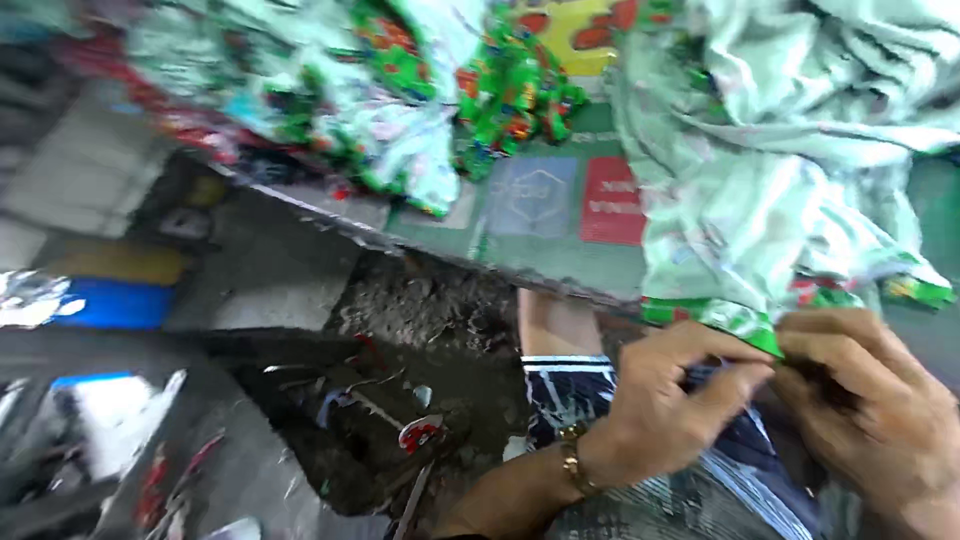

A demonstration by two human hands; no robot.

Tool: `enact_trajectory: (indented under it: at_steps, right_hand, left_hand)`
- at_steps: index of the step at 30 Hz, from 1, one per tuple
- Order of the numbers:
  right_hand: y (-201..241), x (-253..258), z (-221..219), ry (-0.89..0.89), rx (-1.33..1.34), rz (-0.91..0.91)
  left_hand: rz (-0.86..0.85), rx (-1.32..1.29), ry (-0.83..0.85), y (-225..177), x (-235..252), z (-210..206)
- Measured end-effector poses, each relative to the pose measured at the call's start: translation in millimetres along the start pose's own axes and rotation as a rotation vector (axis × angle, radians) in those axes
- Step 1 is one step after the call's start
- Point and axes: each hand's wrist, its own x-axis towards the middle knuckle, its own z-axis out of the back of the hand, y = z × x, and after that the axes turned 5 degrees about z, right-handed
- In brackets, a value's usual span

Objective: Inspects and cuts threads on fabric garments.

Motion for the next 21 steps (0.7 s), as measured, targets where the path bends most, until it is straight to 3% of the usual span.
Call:
enact_trajectory:
  at_steps: [3,6,9,16,21]
  right_hand:
    - [-7,7,4,0.09,0.005,0.048]
    - [-7,13,6,0.139,-0.012,0.046]
    - [-11,15,11,0.198,0.048,0.017]
    - [-10,20,24,0.181,0.369,-0.152]
    - [-9,24,29,0.084,0.543,-0.231]
  left_hand:
    - [-0.334,0.573,-0.068,3,3,4]
    - [-0.429,0.732,-0.011,2,13,10]
    - [-0.363,0.653,0.149,2,25,16]
    - [-0.263,0.498,0.198,1,37,28]
    - [-0.082,0.013,0.41,5,46,25]
